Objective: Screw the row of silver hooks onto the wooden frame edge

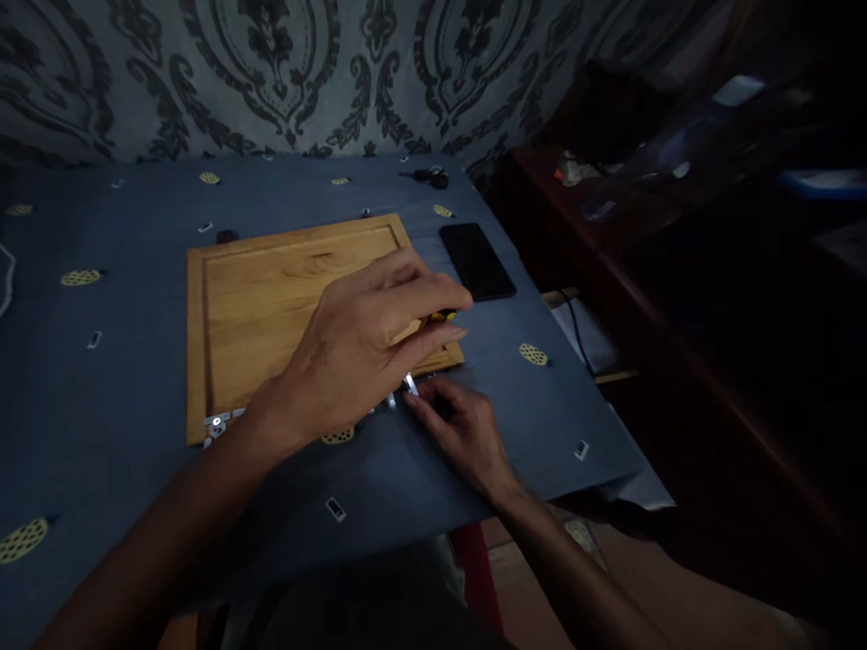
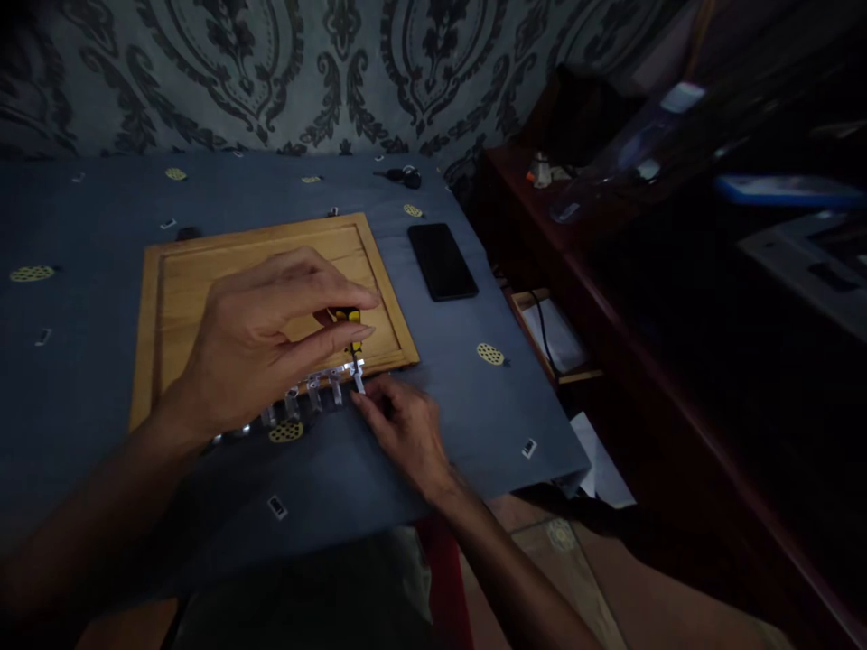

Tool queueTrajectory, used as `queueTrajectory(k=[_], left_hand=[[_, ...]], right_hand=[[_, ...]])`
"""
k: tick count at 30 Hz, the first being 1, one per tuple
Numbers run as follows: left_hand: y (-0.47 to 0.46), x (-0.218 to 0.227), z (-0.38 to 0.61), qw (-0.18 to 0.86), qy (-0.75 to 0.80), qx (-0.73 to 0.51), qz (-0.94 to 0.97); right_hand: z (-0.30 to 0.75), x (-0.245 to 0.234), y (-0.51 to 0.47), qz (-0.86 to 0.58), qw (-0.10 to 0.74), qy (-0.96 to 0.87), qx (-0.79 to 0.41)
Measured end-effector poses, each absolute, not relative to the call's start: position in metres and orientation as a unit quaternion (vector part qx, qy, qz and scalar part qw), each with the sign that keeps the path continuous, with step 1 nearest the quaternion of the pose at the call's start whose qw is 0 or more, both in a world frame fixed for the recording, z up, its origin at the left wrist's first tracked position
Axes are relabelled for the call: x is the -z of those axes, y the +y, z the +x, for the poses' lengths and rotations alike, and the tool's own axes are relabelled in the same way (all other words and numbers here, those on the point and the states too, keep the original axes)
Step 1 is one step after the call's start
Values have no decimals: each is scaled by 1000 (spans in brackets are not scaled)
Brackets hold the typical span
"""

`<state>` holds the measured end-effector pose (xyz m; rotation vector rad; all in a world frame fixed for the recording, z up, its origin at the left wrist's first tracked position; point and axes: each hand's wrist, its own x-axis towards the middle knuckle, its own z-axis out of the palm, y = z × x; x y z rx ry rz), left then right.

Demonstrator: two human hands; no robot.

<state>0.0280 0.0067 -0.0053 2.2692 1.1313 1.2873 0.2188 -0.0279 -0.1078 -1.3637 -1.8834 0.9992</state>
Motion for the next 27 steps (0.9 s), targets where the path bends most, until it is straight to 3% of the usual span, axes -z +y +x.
queueTrajectory(k=[15,27], left_hand=[[6,-2,23,164,378,-432,802],[2,-3,35,119,405,-445,790]], right_hand=[[218,109,-27,-506,313,-707,-383],[218,107,-26,-495,315,-717,-377]])
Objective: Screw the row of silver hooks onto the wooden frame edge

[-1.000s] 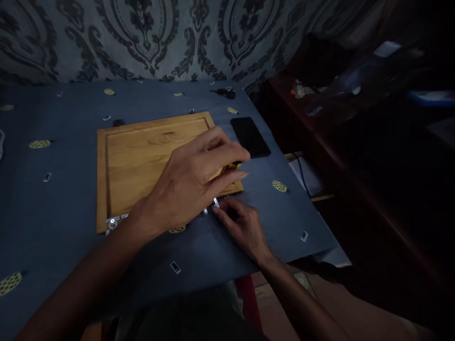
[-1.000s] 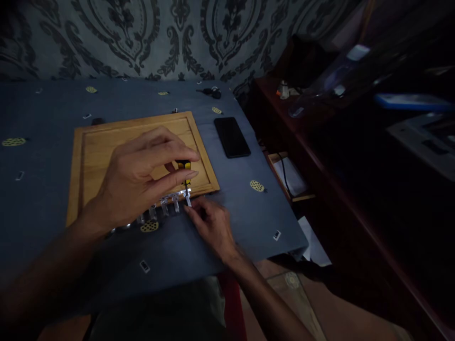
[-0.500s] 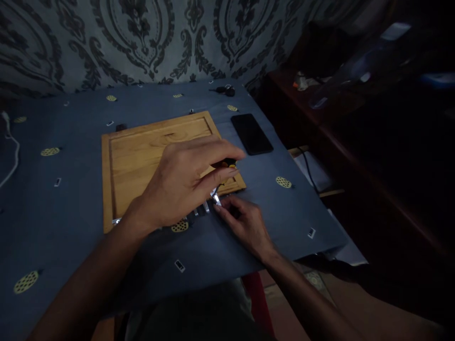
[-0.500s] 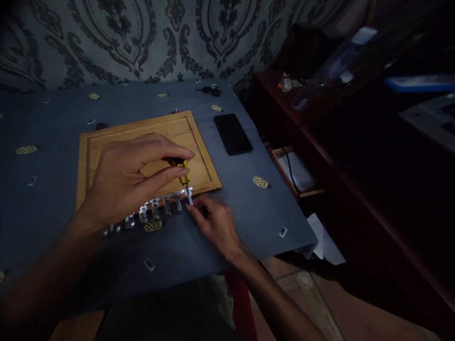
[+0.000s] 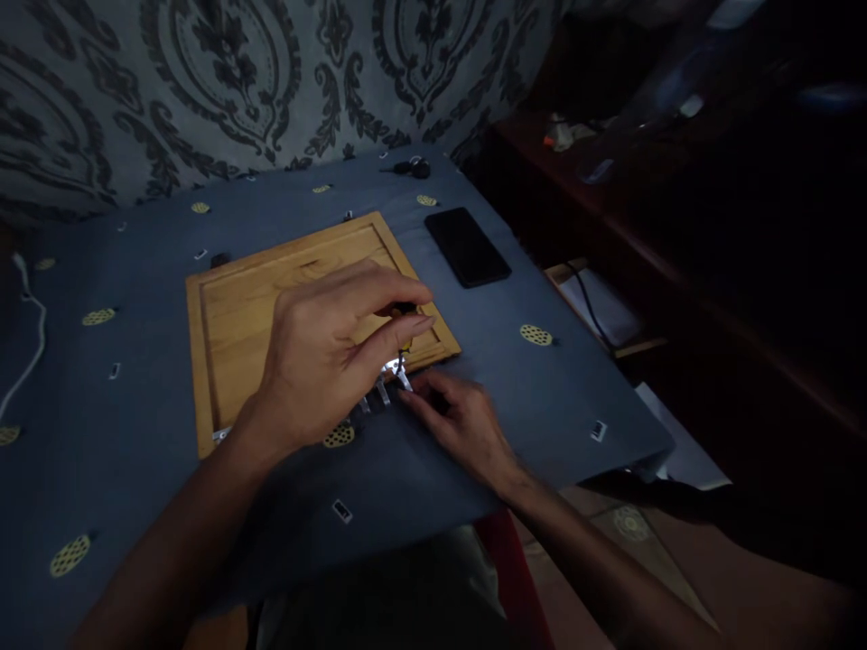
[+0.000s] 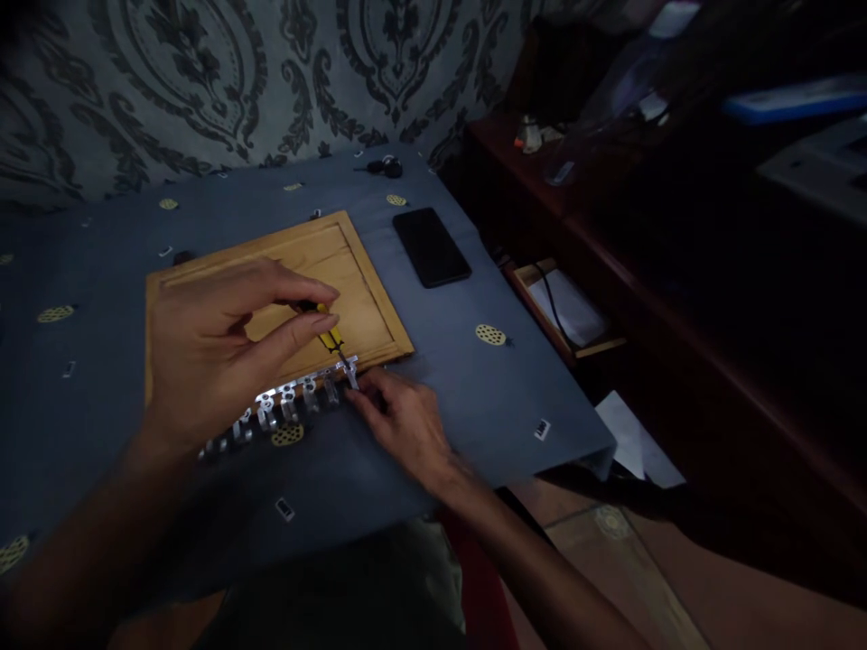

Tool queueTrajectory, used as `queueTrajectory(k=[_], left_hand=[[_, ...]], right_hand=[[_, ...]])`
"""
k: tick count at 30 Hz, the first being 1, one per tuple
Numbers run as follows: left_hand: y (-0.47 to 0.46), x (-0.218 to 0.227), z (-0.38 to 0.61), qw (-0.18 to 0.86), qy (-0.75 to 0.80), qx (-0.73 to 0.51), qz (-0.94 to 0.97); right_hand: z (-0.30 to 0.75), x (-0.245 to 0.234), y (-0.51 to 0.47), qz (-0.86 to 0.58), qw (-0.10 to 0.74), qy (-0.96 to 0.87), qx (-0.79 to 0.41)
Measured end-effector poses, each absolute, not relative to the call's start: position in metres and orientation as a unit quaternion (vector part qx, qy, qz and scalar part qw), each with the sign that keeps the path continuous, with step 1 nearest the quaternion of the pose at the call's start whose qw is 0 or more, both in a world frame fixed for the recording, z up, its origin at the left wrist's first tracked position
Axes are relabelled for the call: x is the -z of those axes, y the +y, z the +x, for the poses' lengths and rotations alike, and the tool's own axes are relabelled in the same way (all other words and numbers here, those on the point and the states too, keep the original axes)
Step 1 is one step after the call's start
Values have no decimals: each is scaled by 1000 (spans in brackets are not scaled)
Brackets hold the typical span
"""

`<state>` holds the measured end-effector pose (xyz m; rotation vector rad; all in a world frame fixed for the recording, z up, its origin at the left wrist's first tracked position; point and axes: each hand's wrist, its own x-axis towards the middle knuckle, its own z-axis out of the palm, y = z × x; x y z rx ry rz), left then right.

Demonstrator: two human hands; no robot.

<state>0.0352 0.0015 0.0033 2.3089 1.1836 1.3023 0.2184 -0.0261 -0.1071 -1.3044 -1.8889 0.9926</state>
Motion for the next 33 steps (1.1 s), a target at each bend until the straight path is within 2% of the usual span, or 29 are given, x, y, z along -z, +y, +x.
queueTrajectory(k=[7,14,22,28,33], left_hand=[[-4,-11,36,158,409,-410,800],[-12,4,61,251,452,-463,720],[-1,23,85,223,454,-483,714],[7,10,94,401,392,-568,602],[11,3,88,507,340,-518,599]], right_hand=[[218,110,-25,-491,311,-724,-370],[218,111,-25,-486,301,-730,-374],[219,108,-25,-471,304,-733,-386],[220,100,-24,-494,252,-743,-375],[218,96,-23,-512,221,-746,-364]])
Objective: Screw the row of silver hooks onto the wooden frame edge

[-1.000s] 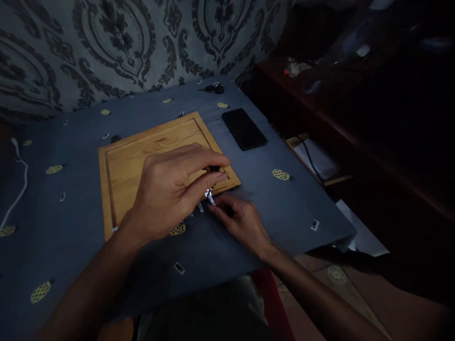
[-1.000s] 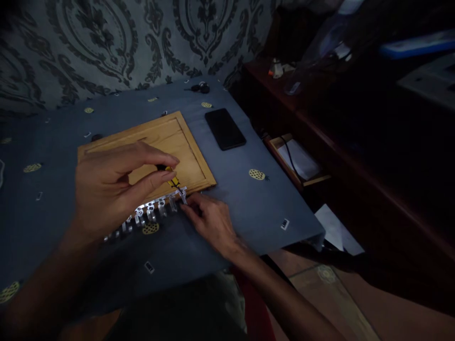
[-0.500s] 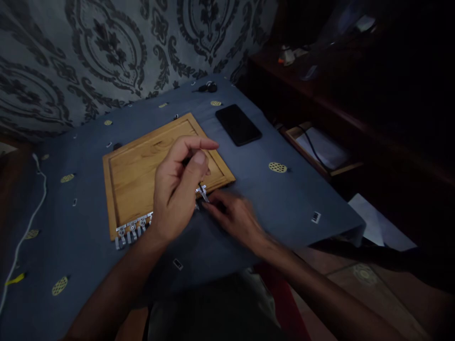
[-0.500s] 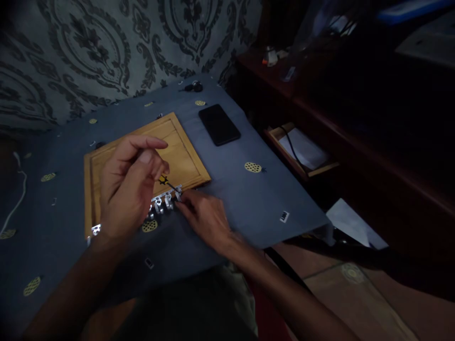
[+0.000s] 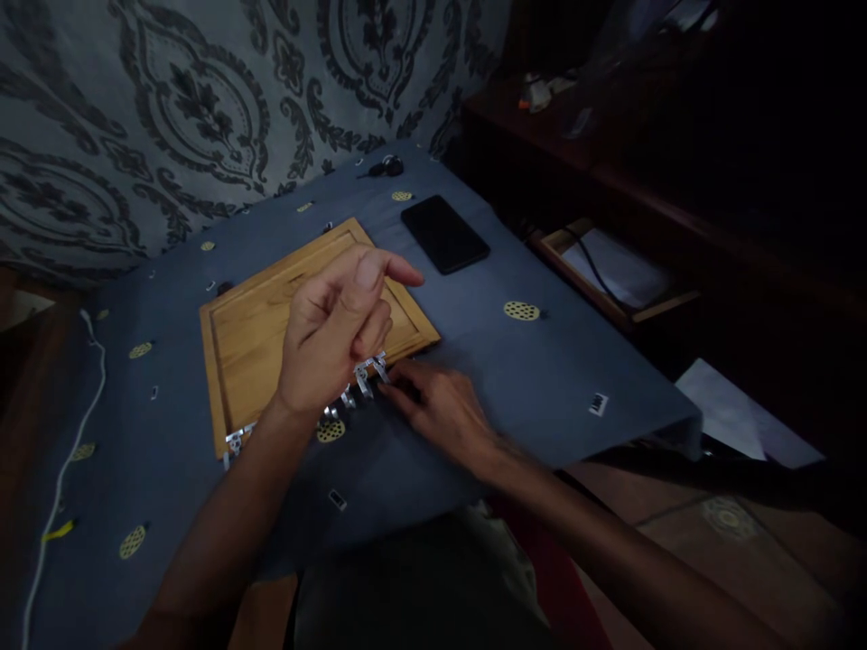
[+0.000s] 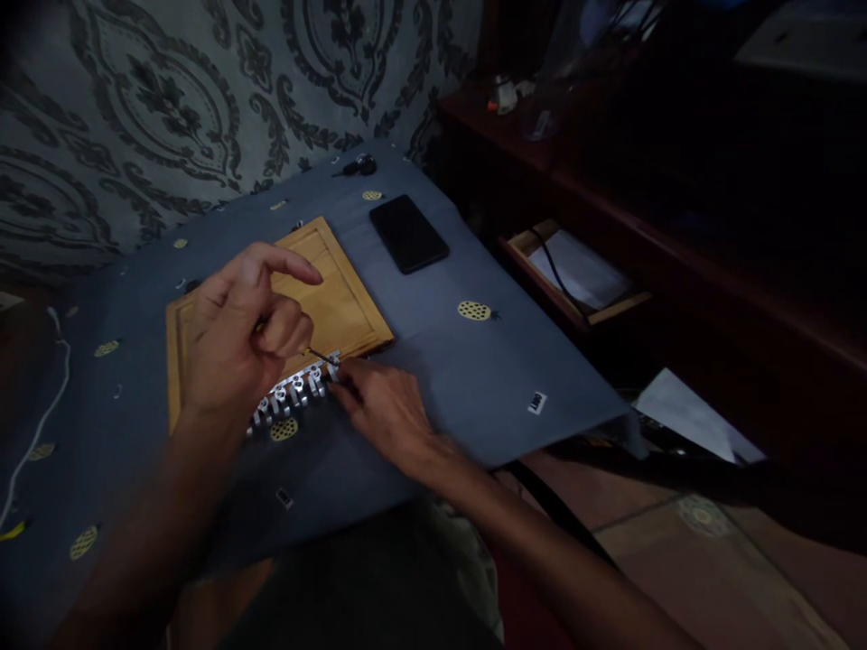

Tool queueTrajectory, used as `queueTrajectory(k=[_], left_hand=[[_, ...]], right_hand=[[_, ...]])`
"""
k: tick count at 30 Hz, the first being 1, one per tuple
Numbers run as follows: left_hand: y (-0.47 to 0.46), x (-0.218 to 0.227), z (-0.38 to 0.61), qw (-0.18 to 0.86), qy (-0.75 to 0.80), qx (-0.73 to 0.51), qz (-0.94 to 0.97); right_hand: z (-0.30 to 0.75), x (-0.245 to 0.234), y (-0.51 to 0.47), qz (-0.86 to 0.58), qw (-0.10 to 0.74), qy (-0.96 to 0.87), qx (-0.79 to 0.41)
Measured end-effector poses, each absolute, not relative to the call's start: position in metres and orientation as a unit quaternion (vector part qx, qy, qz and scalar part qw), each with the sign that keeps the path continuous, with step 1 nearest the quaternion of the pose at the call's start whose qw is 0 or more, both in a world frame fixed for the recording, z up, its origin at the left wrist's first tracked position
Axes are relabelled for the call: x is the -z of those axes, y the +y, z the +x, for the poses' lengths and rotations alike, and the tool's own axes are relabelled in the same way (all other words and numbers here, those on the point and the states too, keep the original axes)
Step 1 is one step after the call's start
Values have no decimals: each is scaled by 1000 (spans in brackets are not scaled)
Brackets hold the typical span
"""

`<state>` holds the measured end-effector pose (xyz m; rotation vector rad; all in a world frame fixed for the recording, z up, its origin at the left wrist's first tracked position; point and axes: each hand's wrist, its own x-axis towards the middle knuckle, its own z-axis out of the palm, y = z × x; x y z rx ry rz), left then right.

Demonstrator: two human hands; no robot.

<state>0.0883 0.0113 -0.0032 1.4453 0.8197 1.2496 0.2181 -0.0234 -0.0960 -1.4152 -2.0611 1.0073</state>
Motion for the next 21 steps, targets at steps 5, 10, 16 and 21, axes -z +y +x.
queueTrajectory(k=[5,10,16,21], left_hand=[[8,7,89,455,379,-539,598],[5,10,100,405,395,-596,570],[11,7,98,439,388,-567,579],[11,3,93,482,371,-536,585]], right_hand=[[219,97,-24,-497,232,-753,-364],[221,97,-24,-493,230,-752,-372],[219,93,-23,-500,220,-749,-374],[218,92,-23,-512,213,-746,-369]])
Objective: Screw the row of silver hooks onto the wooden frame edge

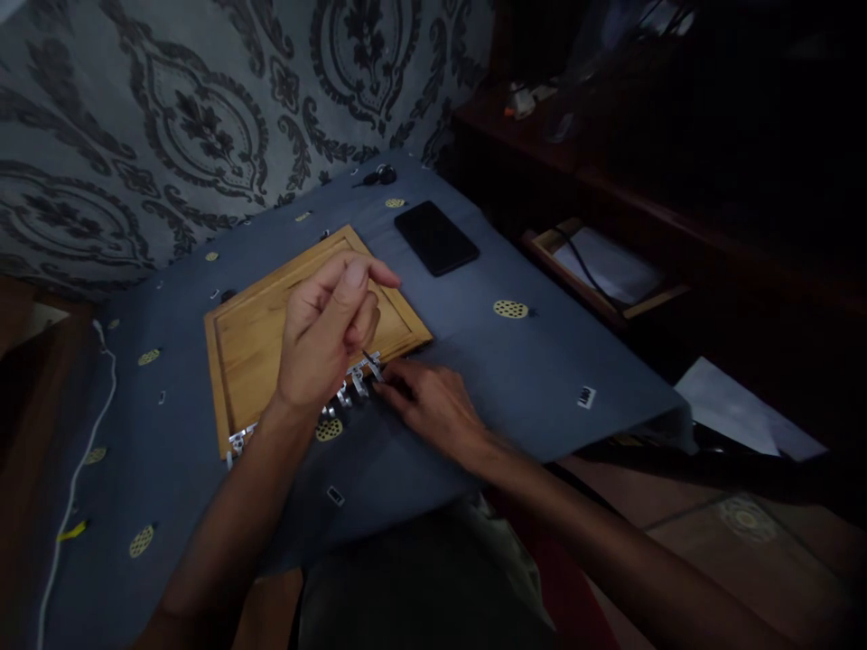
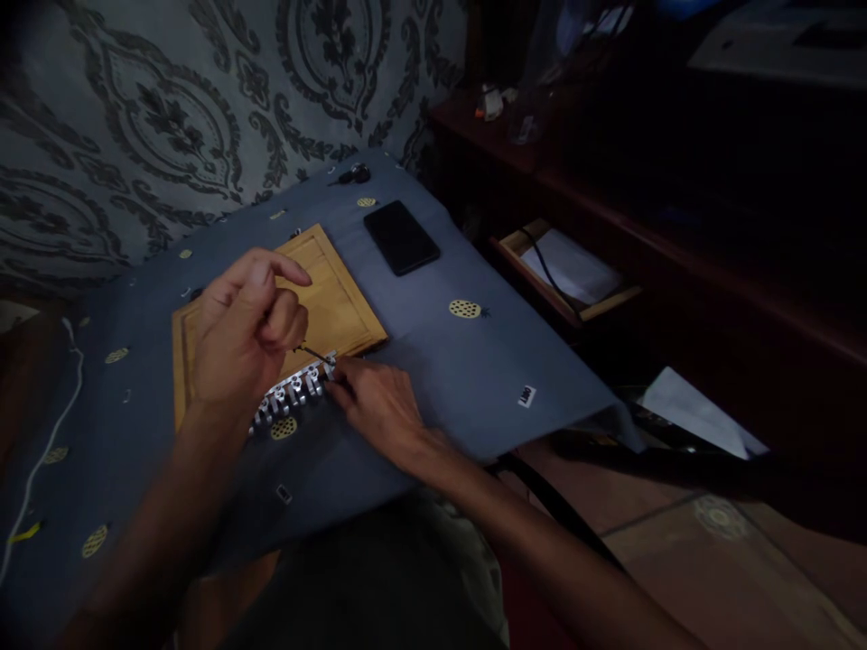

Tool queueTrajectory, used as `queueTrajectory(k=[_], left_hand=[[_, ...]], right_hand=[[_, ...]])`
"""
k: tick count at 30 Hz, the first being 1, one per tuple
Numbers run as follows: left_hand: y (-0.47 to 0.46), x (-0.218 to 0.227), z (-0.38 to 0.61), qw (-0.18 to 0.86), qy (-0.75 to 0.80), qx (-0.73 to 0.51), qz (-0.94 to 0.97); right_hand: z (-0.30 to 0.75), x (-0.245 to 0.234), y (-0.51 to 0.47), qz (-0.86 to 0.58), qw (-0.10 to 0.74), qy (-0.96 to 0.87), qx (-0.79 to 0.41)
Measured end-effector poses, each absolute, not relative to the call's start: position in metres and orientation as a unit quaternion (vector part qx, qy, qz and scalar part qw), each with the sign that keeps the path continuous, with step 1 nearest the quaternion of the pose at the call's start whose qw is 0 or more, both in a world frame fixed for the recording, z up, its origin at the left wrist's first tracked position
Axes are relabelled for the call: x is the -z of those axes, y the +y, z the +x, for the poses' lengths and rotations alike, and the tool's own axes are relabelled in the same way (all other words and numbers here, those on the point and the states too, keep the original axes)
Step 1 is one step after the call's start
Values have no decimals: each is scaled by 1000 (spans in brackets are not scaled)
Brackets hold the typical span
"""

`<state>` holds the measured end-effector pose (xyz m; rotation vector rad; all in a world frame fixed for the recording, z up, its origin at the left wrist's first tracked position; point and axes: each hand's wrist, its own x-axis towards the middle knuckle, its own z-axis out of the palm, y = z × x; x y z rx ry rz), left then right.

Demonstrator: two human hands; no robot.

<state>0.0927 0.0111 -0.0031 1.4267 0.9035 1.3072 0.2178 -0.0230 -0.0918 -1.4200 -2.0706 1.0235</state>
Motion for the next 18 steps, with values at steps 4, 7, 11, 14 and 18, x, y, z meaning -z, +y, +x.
queueTrajectory(k=[4,7,11,14,18], left_hand=[[7,3,98,433,400,-591,551],[6,5,103,411,410,-607,543],[9,5,102,435,389,-584,565],[12,3,97,461,375,-547,590],[11,1,98,444,400,-540,592]], right_hand=[[219,93,-24,-507,214,-747,-373],[220,93,-25,-500,224,-747,-376],[221,90,-25,-500,221,-745,-382],[220,88,-24,-505,206,-745,-385],[221,87,-24,-506,197,-750,-378]])
